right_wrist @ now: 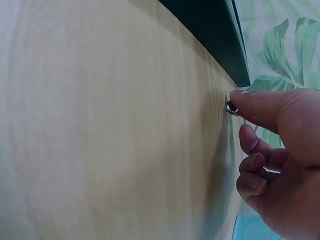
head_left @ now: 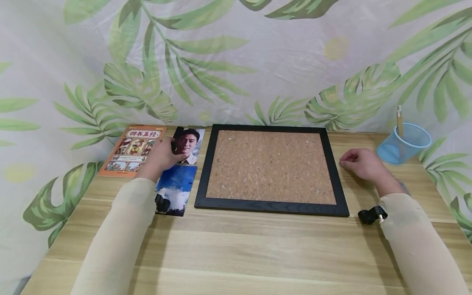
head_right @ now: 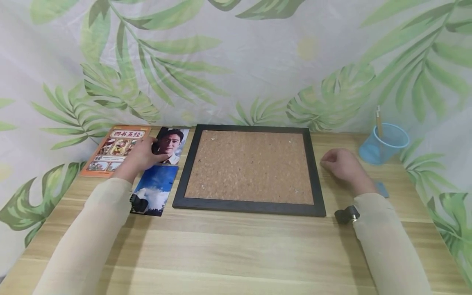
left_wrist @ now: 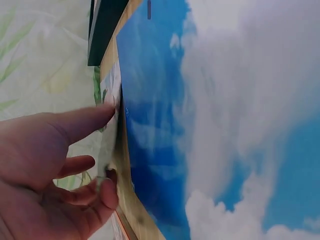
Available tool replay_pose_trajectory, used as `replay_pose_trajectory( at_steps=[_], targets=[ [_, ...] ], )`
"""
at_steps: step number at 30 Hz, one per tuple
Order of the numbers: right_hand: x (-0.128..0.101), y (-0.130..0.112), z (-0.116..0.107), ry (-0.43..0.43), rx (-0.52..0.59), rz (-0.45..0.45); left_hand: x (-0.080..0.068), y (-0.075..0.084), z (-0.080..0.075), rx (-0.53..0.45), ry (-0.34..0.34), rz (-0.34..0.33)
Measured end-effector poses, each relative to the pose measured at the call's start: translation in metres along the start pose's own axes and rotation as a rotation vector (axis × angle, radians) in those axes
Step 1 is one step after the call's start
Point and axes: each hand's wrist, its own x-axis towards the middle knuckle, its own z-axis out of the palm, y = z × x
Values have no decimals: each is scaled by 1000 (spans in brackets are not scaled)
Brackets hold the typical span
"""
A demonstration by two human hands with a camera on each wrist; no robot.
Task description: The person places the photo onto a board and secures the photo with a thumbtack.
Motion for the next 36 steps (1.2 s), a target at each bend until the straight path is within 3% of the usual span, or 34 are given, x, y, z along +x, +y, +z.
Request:
replay_pose_trajectory(
  at_steps=[7,13,19,27,36],
  targets=[
    [0,1,1,10,1,-3,-1,-7,-5,-132,122,54],
    [-3,1,0,23,12,10,-5,-16,-7,-283,136,64],
    [-3,2,1,12,14,31,-19,-19,-12,-373,151,58],
    [-6,0,1,2,2,33,-38,-5,-8,-542,100,107],
    [-8,-1,-1,33,11,13,-50,23,7,-551,69,167]
  ],
)
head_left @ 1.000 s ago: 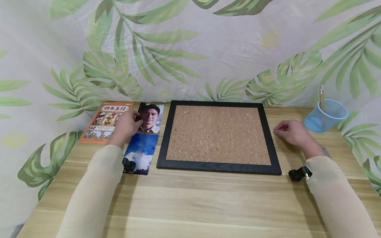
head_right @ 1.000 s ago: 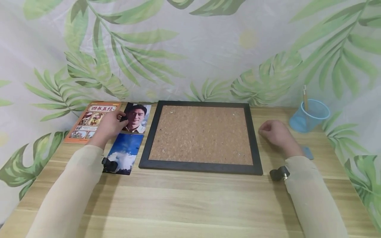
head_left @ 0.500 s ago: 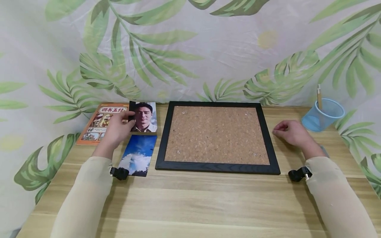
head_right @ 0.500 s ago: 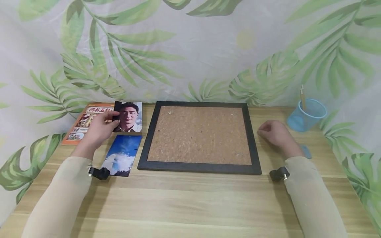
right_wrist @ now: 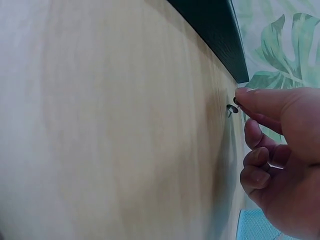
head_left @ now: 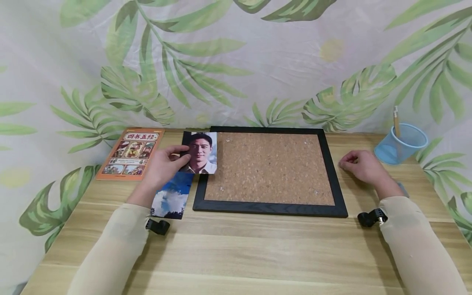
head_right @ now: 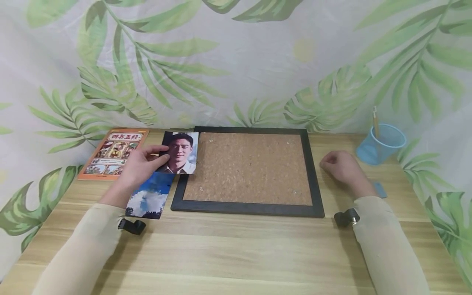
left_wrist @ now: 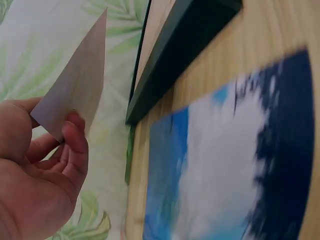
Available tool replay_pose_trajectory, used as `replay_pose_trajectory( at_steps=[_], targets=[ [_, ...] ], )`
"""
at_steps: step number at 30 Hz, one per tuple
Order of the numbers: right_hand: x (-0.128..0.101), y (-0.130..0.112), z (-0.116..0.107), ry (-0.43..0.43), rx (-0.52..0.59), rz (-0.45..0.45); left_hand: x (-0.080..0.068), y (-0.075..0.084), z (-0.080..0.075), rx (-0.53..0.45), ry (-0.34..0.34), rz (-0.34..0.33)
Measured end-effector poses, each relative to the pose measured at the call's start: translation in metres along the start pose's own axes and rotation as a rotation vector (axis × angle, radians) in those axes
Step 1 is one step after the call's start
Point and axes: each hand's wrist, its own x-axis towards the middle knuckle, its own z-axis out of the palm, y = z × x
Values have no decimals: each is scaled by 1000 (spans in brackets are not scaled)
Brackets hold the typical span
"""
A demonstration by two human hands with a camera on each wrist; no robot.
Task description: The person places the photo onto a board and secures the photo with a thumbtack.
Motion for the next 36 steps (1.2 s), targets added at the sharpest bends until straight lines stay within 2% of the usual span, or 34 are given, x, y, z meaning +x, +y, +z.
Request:
replay_pose_trajectory(
  at_steps=[6,8,16,24,29,36],
  targets=[
    [-2,-3,-2,27,19,-6,1,8,21,-195,-45,-6],
    [-3,-4,-2,38,23,-9,1,10,27,-213,-41,-14],
    [-6,-15,-2,95,62,-28,2,21,48,-101,-39,31],
    [-7,-37,-1,138,92,-53,9,35,80,-74,-118,30],
    [-4,-53,4,103,138,-83,14,41,94,46,-142,67],
    [5,-78,16,45,192,-171,18,48,103,195,-193,89]
  ],
)
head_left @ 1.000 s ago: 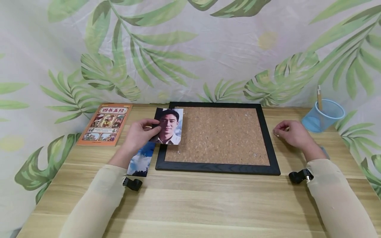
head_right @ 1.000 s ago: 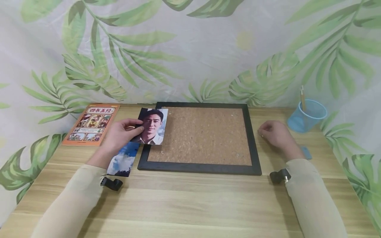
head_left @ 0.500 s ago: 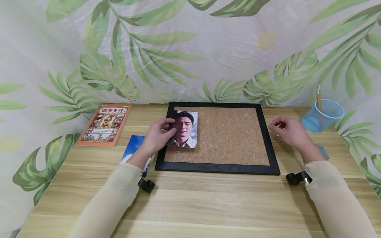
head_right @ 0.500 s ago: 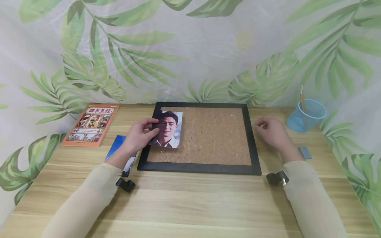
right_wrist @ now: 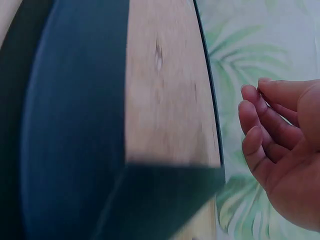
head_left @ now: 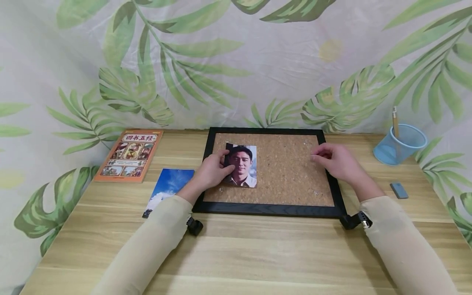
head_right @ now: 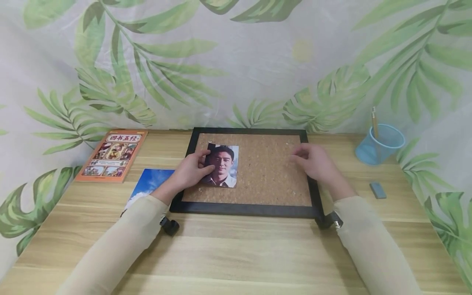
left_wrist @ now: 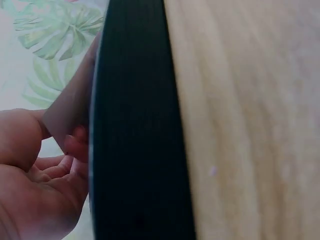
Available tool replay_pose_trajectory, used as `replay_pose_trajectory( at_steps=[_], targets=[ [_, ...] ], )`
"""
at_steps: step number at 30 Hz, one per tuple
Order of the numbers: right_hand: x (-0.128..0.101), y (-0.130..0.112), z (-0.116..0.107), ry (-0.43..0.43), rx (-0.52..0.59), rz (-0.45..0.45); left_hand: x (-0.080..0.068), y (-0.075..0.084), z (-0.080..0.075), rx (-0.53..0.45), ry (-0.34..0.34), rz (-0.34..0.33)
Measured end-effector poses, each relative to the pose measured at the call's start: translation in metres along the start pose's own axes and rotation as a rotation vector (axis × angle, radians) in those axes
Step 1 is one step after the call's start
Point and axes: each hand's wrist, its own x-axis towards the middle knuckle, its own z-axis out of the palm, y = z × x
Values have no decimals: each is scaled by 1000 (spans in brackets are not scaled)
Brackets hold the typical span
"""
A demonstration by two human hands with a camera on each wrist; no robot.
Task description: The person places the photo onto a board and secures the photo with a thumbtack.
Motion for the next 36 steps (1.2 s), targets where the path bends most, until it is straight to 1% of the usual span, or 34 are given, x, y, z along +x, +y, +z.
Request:
replay_pose_trajectory(
  at_steps=[4,6,10,14,18,20,24,28,32,36],
  targets=[
    [11,-11,12,-48,51,-16,3,2,1,75,-31,11],
    [17,-18,18,-77,98,-16,5,3,2,103,-40,19],
    [29,-37,32,-132,161,0,8,4,3,135,-58,22],
    [43,-54,47,-163,192,53,8,4,2,131,-73,12],
    [60,-64,63,-169,225,98,8,5,2,114,-80,7],
    [68,-67,72,-184,252,99,8,4,2,108,-81,4],
    [84,-72,85,-220,341,90,7,5,1,99,-79,-9],
    [98,-80,96,-232,403,101,7,6,0,100,-71,-14],
    [110,-88,103,-248,402,96,8,7,0,95,-74,-9],
    [120,-94,111,-265,338,68,10,6,1,101,-73,-8]
  ],
)
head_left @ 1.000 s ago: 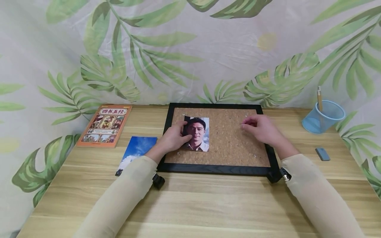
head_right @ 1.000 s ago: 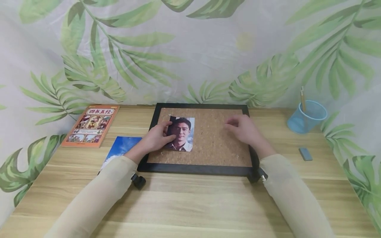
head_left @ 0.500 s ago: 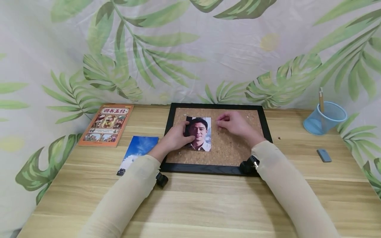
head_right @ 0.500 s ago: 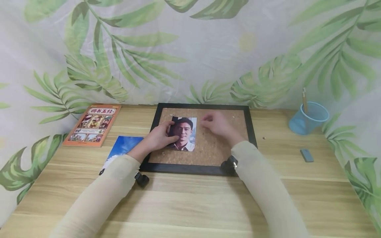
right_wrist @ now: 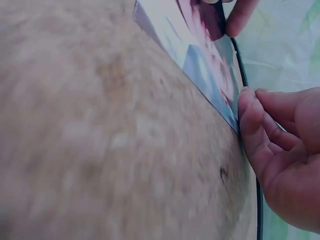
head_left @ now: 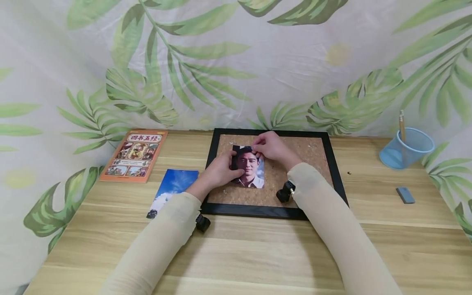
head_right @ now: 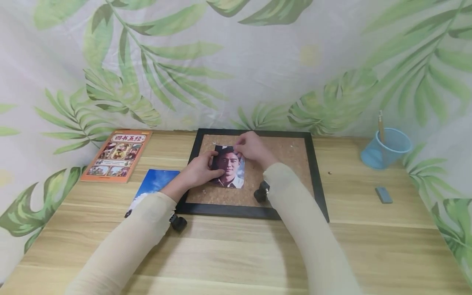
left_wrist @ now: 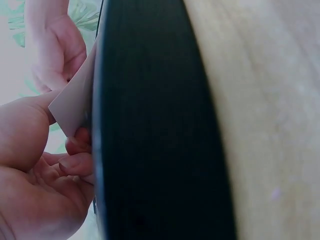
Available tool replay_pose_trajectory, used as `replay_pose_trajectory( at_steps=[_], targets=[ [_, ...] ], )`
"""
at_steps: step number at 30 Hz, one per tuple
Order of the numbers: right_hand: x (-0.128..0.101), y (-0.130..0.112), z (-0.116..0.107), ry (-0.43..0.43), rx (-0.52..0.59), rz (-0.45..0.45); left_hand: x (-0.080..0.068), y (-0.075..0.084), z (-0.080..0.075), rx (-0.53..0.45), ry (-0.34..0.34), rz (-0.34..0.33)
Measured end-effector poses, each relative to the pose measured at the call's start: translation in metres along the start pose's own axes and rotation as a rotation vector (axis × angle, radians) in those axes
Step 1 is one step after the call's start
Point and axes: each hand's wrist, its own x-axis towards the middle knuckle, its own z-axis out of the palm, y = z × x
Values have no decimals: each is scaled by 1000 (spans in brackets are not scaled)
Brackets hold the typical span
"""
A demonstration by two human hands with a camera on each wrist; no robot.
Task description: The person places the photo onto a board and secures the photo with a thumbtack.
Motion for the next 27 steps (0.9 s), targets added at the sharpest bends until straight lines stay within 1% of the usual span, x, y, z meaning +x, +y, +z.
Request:
replay_pose_trajectory(
  at_steps=[5,10,14,18,21,24,27],
  targets=[
    [13,-3,6,12,-125,-18,0,0,1,4,8,11],
    [21,-8,11,22,-238,-36,0,0,1,11,12,15],
    [24,-12,13,16,-296,-28,0,-1,1,14,5,17],
    [26,-17,14,-5,-328,-11,-1,-1,0,27,5,13],
    [28,-20,14,-7,-346,23,0,0,0,31,5,13],
    [30,-22,13,8,-366,82,0,0,0,33,-3,16],
    [32,-21,12,20,-352,164,0,1,0,41,-5,9]
  ],
)
